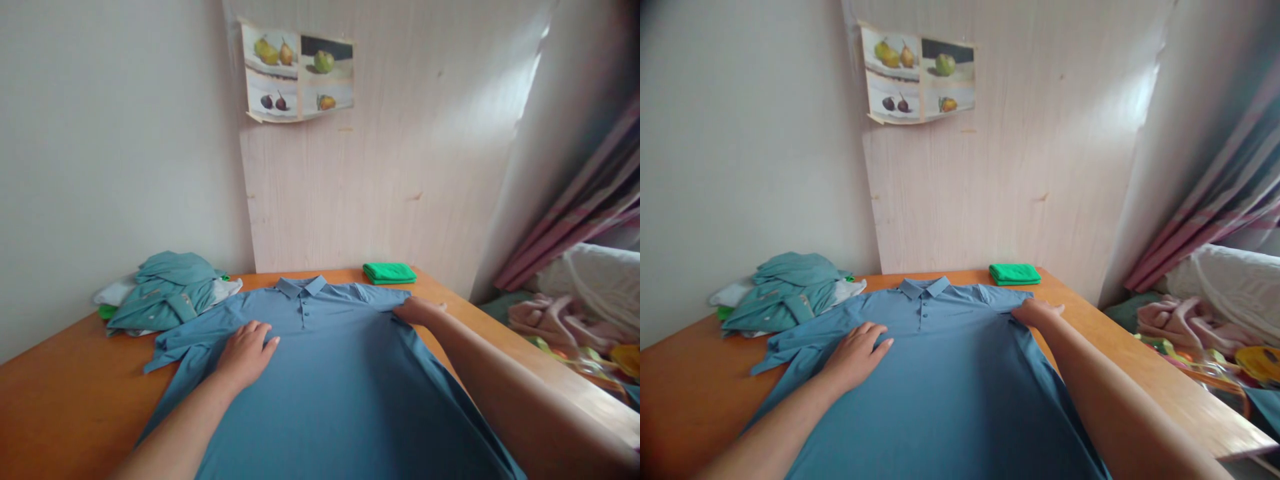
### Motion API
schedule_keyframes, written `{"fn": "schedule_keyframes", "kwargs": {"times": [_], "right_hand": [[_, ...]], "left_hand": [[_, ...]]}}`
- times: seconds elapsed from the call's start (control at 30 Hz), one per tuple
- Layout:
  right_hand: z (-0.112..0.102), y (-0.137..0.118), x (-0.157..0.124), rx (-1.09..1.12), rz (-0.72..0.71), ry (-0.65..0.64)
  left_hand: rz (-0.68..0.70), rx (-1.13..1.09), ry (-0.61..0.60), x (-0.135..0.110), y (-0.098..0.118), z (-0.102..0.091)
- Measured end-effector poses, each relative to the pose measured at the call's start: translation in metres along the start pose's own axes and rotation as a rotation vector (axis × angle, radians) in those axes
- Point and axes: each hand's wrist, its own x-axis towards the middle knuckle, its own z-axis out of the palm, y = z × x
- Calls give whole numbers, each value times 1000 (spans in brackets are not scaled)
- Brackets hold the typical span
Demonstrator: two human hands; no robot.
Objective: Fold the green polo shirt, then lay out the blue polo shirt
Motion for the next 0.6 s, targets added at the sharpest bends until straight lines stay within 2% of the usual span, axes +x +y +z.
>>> {"fn": "schedule_keyframes", "kwargs": {"times": [0.1,0.2,0.33,0.47,0.6], "right_hand": [[-7,-21,14,0,10,-64],[-3,-60,27,47,-125,-90],[17,-108,36,85,-295,-87],[34,-126,41,73,-339,-144],[36,-136,50,50,-302,-148]], "left_hand": [[-13,6,-6,0,2,-1],[-12,-10,-11,-1,3,-1],[-6,-29,4,-2,2,-1],[-3,-41,2,-4,2,0],[-25,-38,-8,-5,3,0]]}}
